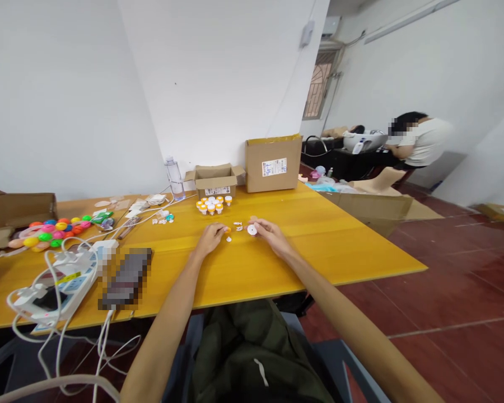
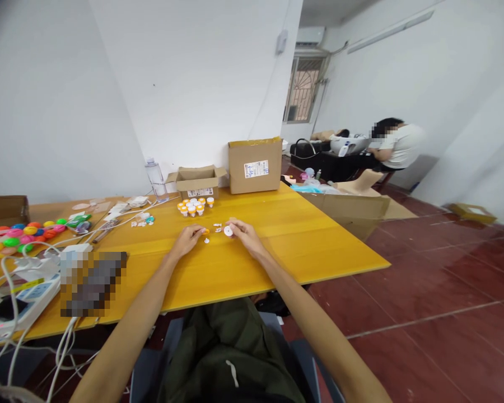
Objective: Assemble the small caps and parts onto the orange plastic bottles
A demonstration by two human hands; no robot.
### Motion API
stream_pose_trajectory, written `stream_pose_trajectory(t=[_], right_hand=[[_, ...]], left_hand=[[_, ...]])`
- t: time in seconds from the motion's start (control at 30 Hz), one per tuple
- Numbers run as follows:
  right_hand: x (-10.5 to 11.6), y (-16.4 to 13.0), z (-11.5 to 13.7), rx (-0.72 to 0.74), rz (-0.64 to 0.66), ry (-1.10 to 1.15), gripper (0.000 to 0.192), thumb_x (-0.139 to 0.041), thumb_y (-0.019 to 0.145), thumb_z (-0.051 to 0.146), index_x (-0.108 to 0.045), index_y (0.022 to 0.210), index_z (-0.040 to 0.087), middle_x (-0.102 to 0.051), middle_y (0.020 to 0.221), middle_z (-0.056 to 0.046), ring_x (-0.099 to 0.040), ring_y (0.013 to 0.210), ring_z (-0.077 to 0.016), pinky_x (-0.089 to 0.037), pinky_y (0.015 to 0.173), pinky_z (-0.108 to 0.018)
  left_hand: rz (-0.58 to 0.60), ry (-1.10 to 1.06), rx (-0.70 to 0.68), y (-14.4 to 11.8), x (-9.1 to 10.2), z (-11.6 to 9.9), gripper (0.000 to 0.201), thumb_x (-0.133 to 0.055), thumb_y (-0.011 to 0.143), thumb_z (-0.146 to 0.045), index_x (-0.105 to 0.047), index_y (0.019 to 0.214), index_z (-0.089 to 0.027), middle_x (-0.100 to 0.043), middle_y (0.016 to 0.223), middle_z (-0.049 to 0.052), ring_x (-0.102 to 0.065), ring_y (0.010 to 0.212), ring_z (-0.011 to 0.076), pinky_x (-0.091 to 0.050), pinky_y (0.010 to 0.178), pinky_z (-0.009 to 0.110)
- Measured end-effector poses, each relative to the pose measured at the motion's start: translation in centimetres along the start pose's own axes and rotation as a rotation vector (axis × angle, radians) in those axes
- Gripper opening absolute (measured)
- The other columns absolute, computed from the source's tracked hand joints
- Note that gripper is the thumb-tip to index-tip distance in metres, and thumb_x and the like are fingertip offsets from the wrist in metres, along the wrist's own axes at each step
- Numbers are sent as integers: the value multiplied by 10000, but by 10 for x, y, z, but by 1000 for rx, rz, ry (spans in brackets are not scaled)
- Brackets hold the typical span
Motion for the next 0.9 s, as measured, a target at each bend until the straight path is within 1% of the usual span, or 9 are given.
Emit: stream_pose_trajectory(t=[0.1,0.2,0.37,0.47,0.73,0.83,0.9], right_hand=[[0,0,-3,-76,-21,100,477,-730,697,648,-711,906,219,-756,884,-54,-696,878,-224,-585,803,-375],[1,0,-4,-110,-43,154,474,-768,657,644,-713,856,218,-752,848,-48,-703,875,-228,-589,811,-378],[2,-1,-2,-141,-18,180,480,-808,623,624,-721,851,211,-756,872,-58,-707,866,-230,-581,816,-372],[3,-2,-1,-147,-11,197,474,-814,618,618,-725,848,213,-758,884,-60,-704,881,-233,-574,824,-369],[0,-4,4,-159,-45,223,508,-821,567,651,-732,821,220,-759,854,-54,-696,849,-219,-560,802,-348],[0,-3,3,-134,-72,203,503,-804,591,644,-731,849,219,-759,896,-60,-691,857,-223,-555,797,-358],[1,-2,3,-89,-122,169,489,-781,622,628,-724,886,220,-756,936,-62,-687,877,-229,-552,796,-364]], left_hand=[[2,21,-10,-1,0,-1,266,-532,909,-359,-712,780,-211,-723,833,42,-629,815,209,-476,800,302],[-22,39,6,-1,1,1,281,-512,921,-335,-700,762,-198,-719,806,38,-627,790,200,-474,773,293],[-46,41,15,0,1,2,270,-513,918,-306,-677,735,-193,-710,767,21,-623,748,186,-467,724,273],[-42,47,17,1,1,2,257,-522,914,-295,-681,739,-193,-712,775,20,-620,734,180,-467,718,271],[-35,52,-13,0,1,0,237,-557,911,-305,-722,778,-198,-714,798,23,-604,732,171,-478,753,281],[-27,60,-22,0,1,-1,240,-549,918,-304,-731,802,-201,-710,810,27,-605,736,171,-483,762,285],[-16,65,-30,-1,1,-2,241,-545,921,-300,-735,810,-201,-707,824,34,-611,753,174,-489,775,291]])
Point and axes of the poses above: each hand's wrist, its own y-axis towards the middle knuckle, its own x-axis out of the back of the hand, z = x × y, the point moved 2 cm from there along y, towards the middle knuckle
